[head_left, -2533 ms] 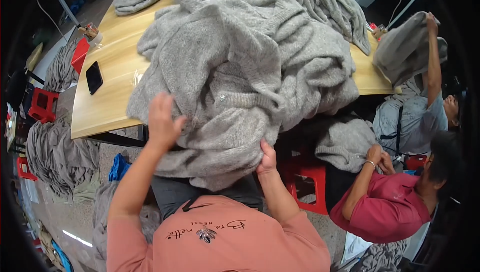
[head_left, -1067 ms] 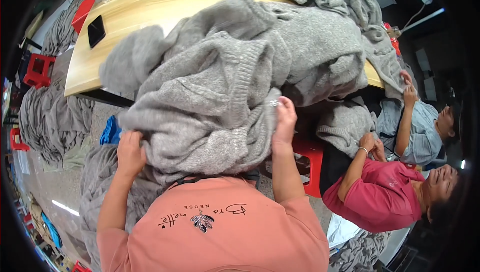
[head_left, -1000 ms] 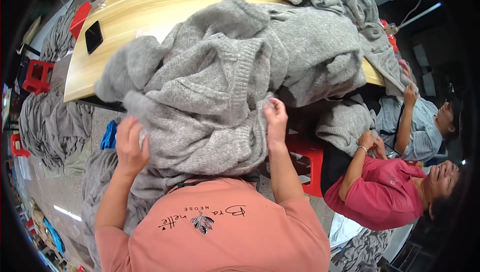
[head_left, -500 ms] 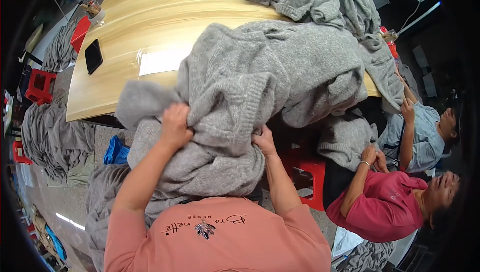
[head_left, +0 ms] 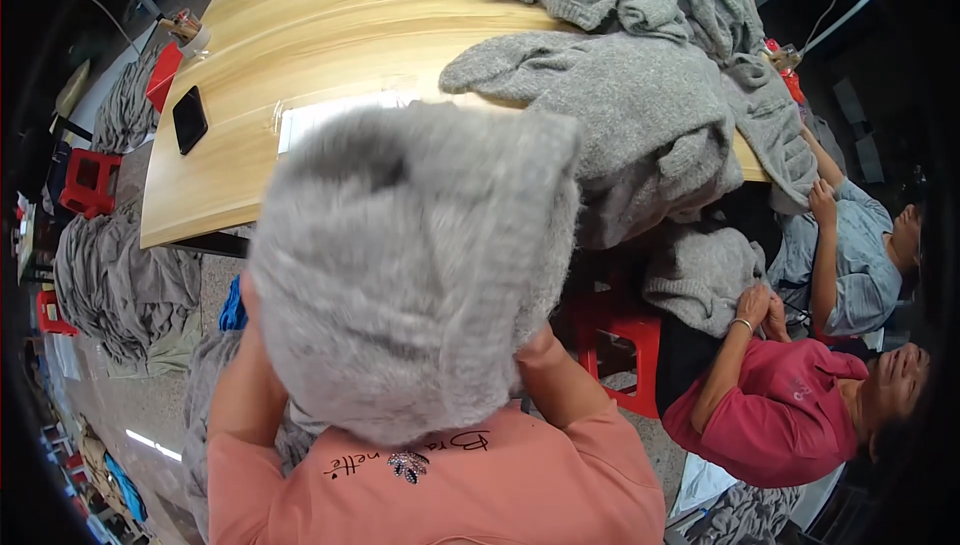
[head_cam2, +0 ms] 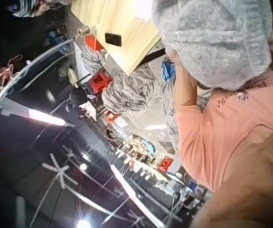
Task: Inspecting knitted garments for defects or loose threads on a factory floor.
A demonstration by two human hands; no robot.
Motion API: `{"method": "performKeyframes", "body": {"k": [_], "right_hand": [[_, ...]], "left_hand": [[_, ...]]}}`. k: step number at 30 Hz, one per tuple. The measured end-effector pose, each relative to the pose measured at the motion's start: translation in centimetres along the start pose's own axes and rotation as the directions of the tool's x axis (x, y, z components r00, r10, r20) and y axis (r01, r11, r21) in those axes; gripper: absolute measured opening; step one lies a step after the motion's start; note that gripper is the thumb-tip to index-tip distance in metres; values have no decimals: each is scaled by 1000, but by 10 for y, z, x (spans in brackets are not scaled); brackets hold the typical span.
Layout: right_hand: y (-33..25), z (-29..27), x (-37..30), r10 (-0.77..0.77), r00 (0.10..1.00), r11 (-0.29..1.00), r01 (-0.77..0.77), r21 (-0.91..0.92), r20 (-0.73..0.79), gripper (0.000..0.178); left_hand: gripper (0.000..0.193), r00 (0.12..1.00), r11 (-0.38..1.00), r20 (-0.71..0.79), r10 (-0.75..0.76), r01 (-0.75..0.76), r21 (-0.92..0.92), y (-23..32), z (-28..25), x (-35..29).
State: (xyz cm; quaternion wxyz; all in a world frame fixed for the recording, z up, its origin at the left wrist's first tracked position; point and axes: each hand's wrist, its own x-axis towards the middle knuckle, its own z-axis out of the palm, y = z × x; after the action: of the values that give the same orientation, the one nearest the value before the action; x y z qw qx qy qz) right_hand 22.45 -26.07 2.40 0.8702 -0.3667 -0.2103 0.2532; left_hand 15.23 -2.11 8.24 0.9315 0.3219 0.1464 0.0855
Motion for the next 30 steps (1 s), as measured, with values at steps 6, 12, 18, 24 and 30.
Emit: {"method": "performKeyframes", "body": {"k": [6,12,18,24,30], "right_hand": [[-58,37,29,-30,928,1000,27,-14,-372,56],[-46,-50,-50,60,796,998,-38,50,-602,52],[-40,-45,-61,135,824,981,-34,191,-551,64],[-39,-11,-43,0,955,1000,-6,-20,-296,69],[-33,-33,-73,0,947,576,-261,-774,-320,62]], "left_hand": [[50,969,723,-70,235,-126,680,93,-89,122],[29,565,403,-263,782,-138,905,96,-98,151],[16,731,-188,595,335,-566,802,-24,33,19],[28,779,-204,624,-62,-622,756,-134,8,-17],[9,934,116,343,-97,-332,936,-115,-3,-8]]}}
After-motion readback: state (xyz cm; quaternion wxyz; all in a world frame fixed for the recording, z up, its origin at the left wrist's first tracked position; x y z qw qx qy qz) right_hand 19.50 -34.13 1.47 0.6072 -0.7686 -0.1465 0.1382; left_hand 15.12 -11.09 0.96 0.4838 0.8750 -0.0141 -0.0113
